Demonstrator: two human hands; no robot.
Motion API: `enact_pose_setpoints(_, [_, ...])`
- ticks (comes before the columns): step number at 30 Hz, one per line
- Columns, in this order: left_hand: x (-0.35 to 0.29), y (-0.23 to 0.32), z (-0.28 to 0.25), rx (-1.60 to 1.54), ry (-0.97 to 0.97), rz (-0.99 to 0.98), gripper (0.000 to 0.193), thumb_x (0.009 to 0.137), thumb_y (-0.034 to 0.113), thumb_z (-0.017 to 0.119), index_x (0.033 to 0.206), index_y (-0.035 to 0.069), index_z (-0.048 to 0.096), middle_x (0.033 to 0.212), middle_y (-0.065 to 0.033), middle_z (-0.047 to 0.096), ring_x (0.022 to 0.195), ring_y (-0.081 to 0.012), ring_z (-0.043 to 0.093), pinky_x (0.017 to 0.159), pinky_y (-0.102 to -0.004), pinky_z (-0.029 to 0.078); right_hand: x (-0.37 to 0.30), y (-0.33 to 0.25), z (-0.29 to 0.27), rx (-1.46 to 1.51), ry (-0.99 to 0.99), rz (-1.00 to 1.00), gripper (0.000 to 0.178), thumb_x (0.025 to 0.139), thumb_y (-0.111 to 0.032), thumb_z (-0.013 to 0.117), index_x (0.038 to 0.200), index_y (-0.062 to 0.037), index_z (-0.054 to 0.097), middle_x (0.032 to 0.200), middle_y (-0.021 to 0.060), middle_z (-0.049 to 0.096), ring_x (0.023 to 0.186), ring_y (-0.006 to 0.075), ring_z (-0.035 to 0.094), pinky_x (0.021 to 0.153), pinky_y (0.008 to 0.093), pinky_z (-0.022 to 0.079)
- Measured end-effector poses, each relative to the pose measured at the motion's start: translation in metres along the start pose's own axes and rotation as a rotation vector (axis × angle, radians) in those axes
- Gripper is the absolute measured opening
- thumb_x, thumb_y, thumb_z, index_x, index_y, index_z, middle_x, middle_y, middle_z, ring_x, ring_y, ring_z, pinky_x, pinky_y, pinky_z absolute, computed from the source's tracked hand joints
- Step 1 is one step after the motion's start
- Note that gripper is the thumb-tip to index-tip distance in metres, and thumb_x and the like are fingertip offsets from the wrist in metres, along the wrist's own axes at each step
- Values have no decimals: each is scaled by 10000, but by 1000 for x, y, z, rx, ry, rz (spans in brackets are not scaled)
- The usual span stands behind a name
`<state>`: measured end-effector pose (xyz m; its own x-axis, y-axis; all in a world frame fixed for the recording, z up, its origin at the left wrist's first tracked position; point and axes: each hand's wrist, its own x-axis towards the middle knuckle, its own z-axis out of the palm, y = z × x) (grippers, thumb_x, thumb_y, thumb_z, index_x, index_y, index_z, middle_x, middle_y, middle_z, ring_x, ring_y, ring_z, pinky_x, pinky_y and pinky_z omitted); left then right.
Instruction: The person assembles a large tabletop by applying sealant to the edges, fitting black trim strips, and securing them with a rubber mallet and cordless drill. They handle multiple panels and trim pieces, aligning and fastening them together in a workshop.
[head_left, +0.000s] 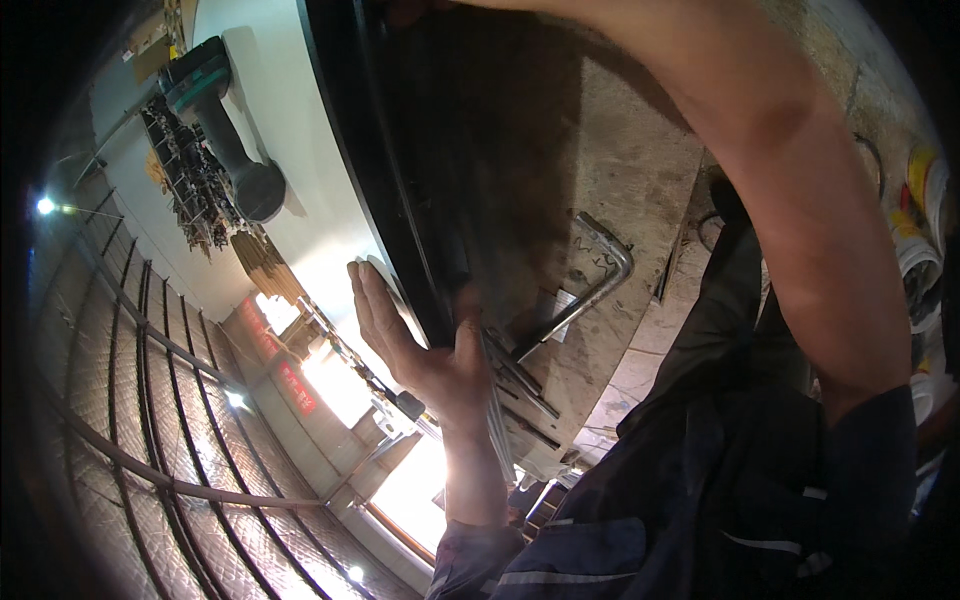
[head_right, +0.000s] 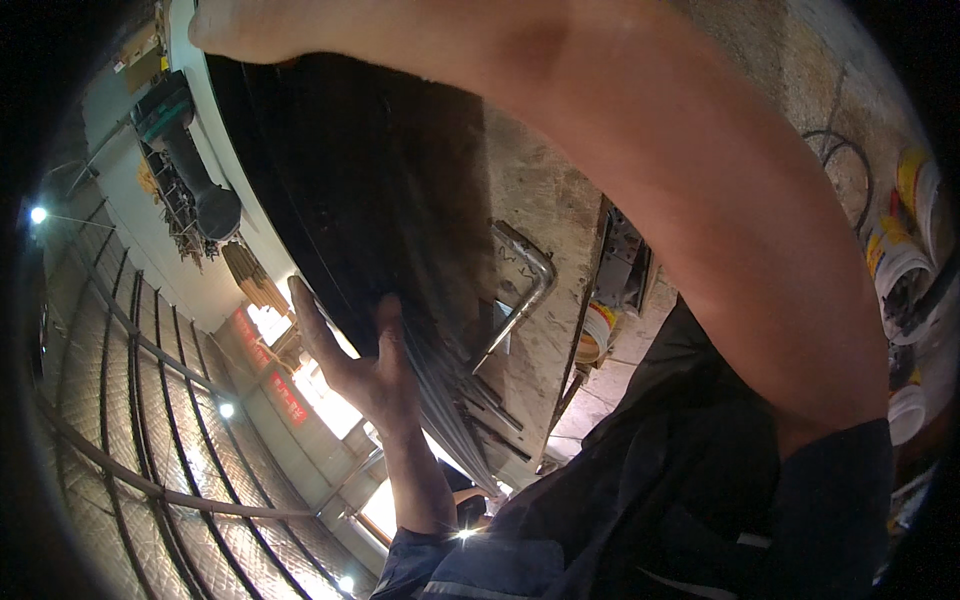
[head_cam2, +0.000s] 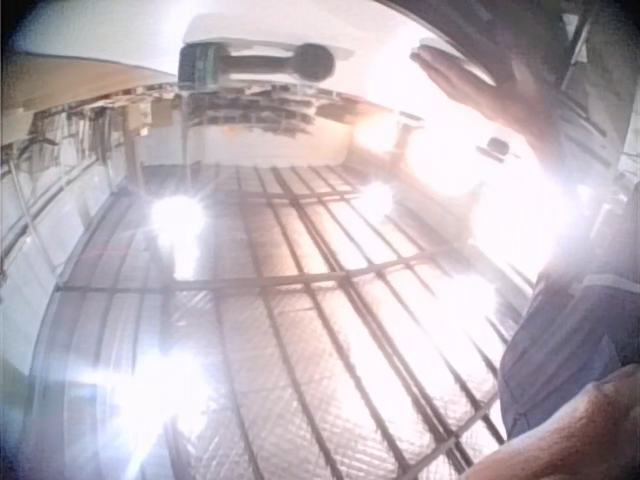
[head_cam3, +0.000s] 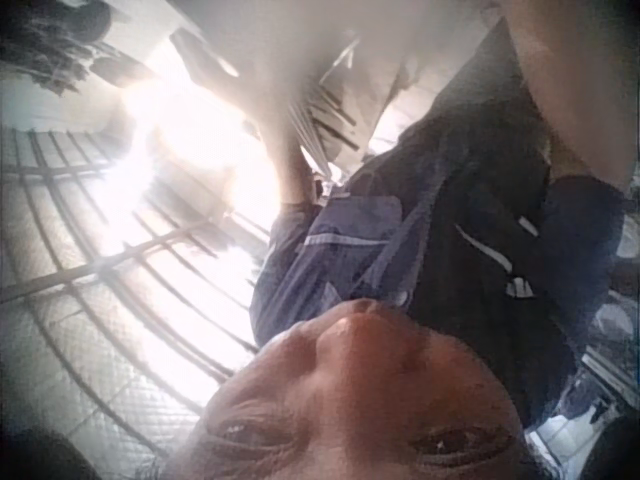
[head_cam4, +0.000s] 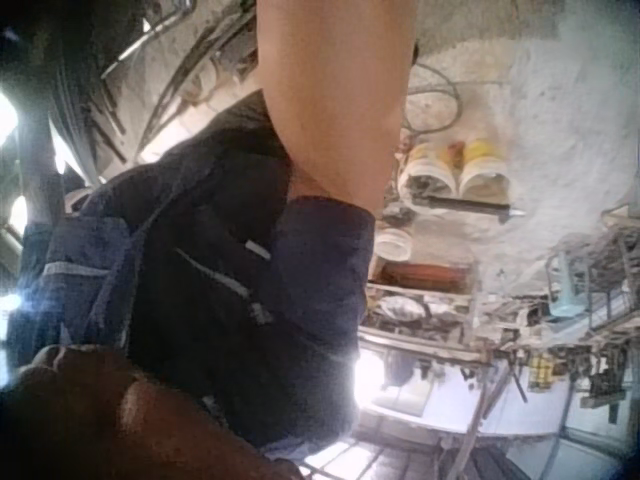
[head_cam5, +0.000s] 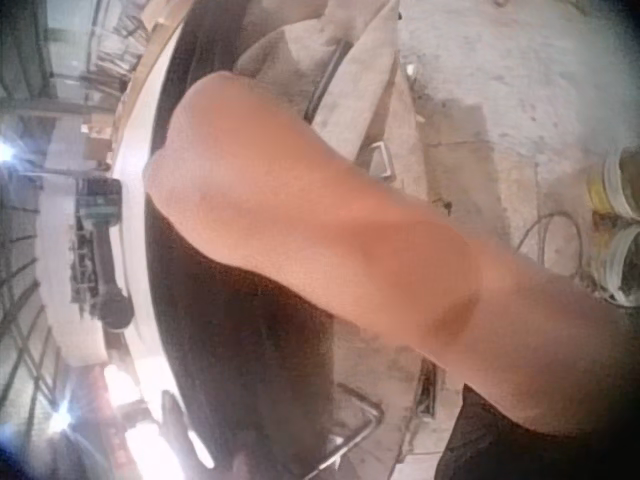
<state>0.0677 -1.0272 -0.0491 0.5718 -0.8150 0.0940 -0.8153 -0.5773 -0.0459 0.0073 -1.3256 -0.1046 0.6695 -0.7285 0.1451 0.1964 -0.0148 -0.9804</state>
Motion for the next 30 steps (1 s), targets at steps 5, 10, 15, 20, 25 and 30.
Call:
enact_pose_setpoints(5, [-7,-4,2,-17,-3,-24,899,753,154,775,1529,44,335,1543,-223,366,1453,-378,320,1185,-491,276,0,2,12,-14,-58,23,272,862,-87,555,770,141,669,761,291,668,682,380,682,635,434,539])
enact_pose_setpoints(10, [-2,-3,2,-60,-16,-26,876,752,85,736,1525,34,328,1551,-229,336,1466,-385,285,1194,-501,256,0,-7,4,-43,-49,45,279,876,-93,543,782,133,677,765,274,677,685,357,687,646,420,545])
enact_pose_setpoints(15, [-6,-10,0,-82,-20,-2,806,821,96,711,1525,27,326,1553,-227,334,1469,-383,281,1195,-496,256,-4,-16,4,-61,-64,80,288,889,-99,531,794,125,684,768,258,687,687,334,692,658,407,551])
enact_pose_setpoints(20, [-5,-2,-3,-37,-29,10,738,863,75,690,1515,16,349,1557,-230,345,1471,-385,289,1192,-488,263,-7,-20,4,-83,-68,95,297,903,-105,519,805,116,692,772,241,696,690,311,697,669,393,557])
enact_pose_setpoints(25, [-10,-8,-1,-36,-8,42,702,888,90,675,1512,18,362,1545,-233,373,1461,-385,316,1183,-486,282,-5,-19,2,-100,-74,110,307,917,-111,508,817,108,699,776,225,706,693,289,703,681,380,563])
enact_pose_setpoints(30, [-10,-11,1,-21,11,75,676,919,158,661,1513,31,364,1536,-218,402,1454,-370,338,1179,-481,289,-2,-31,-3,-136,-108,187,319,931,-117,496,828,99,707,780,208,716,695,266,708,692,366,569])
